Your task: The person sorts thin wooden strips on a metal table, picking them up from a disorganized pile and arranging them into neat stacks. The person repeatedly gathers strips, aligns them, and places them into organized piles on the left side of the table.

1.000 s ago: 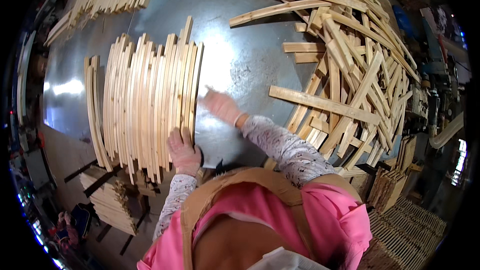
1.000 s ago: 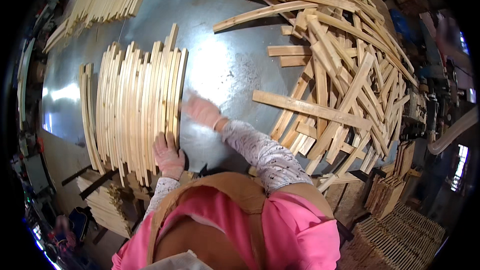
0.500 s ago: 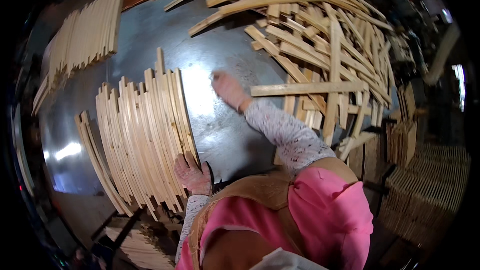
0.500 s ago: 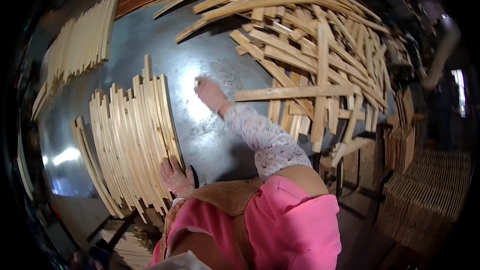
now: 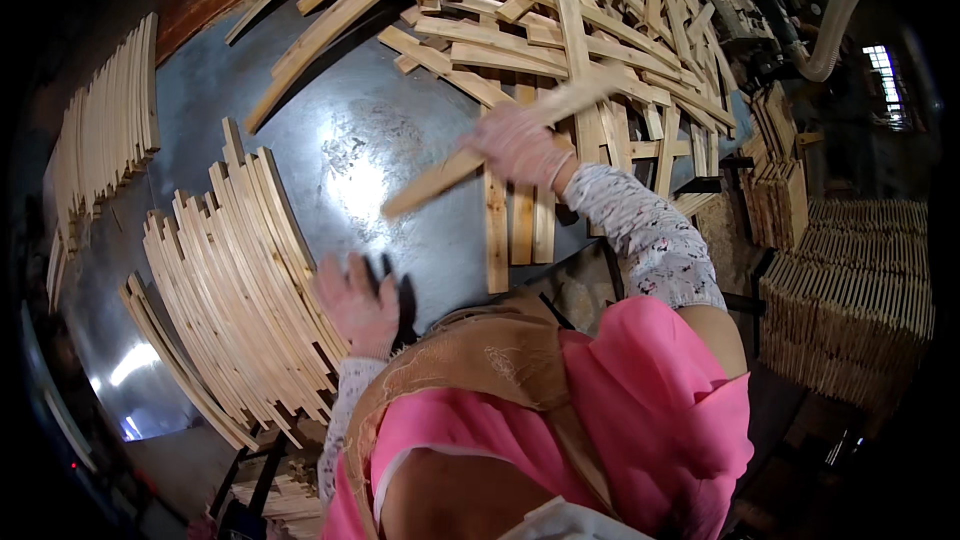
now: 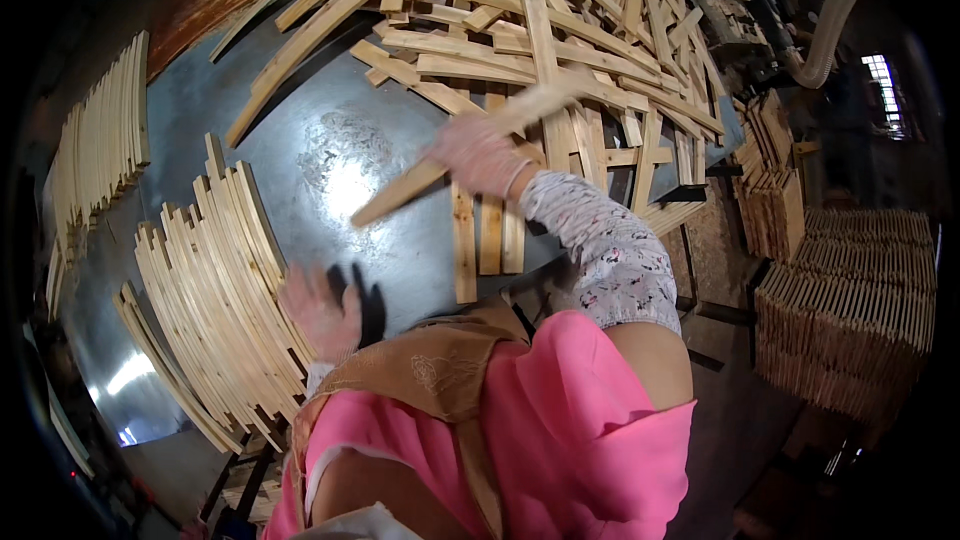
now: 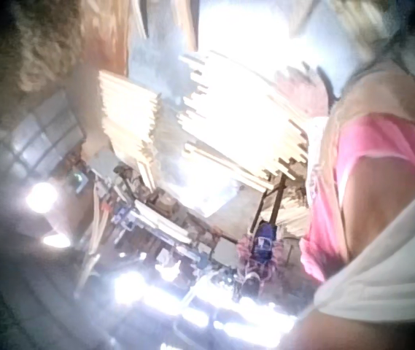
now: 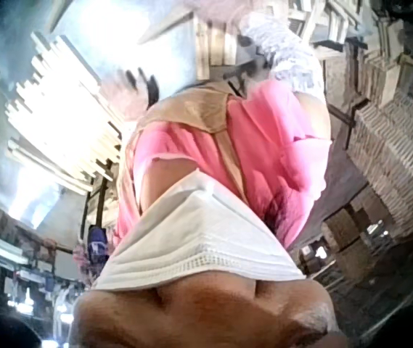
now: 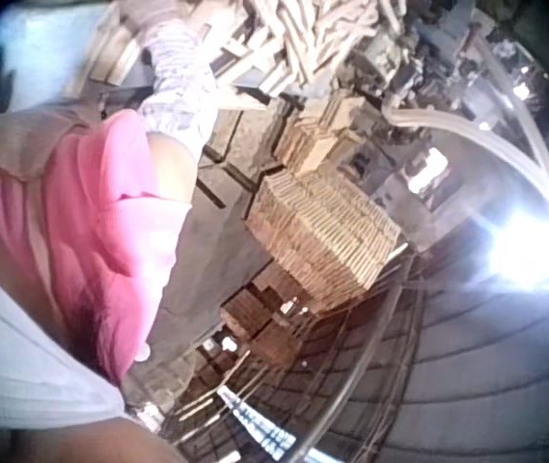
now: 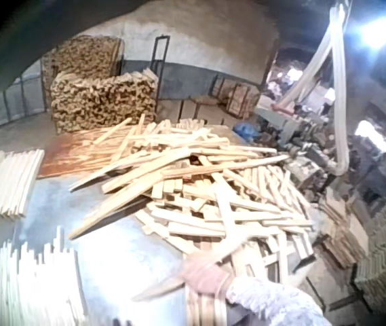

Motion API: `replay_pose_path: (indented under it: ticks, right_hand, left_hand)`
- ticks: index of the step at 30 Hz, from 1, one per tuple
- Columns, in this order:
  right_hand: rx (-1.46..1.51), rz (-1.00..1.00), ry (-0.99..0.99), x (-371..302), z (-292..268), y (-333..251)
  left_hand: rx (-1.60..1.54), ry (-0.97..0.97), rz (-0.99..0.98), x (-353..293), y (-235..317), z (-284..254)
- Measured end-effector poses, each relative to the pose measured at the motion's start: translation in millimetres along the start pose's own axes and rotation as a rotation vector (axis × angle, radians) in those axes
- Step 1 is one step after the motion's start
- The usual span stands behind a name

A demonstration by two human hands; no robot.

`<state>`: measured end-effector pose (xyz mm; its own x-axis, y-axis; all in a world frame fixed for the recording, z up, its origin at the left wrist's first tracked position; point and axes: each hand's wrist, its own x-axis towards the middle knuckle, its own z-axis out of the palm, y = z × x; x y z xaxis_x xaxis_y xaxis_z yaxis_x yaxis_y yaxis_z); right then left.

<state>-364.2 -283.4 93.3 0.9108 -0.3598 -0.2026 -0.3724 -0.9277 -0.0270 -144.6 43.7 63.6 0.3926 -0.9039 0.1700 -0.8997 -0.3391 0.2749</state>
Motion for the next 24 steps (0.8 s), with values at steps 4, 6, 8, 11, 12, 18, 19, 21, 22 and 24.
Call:
replay_pose_path:
  ticks: [4,6,8,11,12,18,19,21,22,24]
  right_hand:
    - [0.064,-0.388,0.518,-3,-26,-40]
    - [0.088,0.033,0.604,-14,-12,-6]
    - [0.099,0.493,0.647,-45,10,54]
    - [0.121,0.830,0.552,-85,56,88]
    - [0.070,0.796,0.577,-96,76,89]
    - [0.218,0.227,0.248,-87,75,51]
    - [0.155,0.220,0.202,-75,80,51]
    - [0.082,0.236,0.148,-52,85,49]
    - [0.070,0.255,0.140,-39,83,45]
    - [0.028,0.293,0.148,-17,81,44]
  left_hand:
    - [-0.360,-0.469,-0.105,72,68,20]
    - [-0.733,-0.528,-0.461,58,69,45]
    - [-0.674,-0.368,-0.612,36,69,46]
    - [-0.590,-0.170,-0.852,-22,50,69]
    - [-0.563,-0.091,-0.858,-44,35,81]
    - [-0.335,0.040,-0.972,-98,-15,84]
    - [-0.306,0.004,-0.985,-92,-14,83]
    - [-0.376,0.043,-0.961,-92,-21,83]
    - [-0.416,0.061,-0.953,-98,-28,89]
    - [-0.500,0.079,-0.991,-108,-28,87]
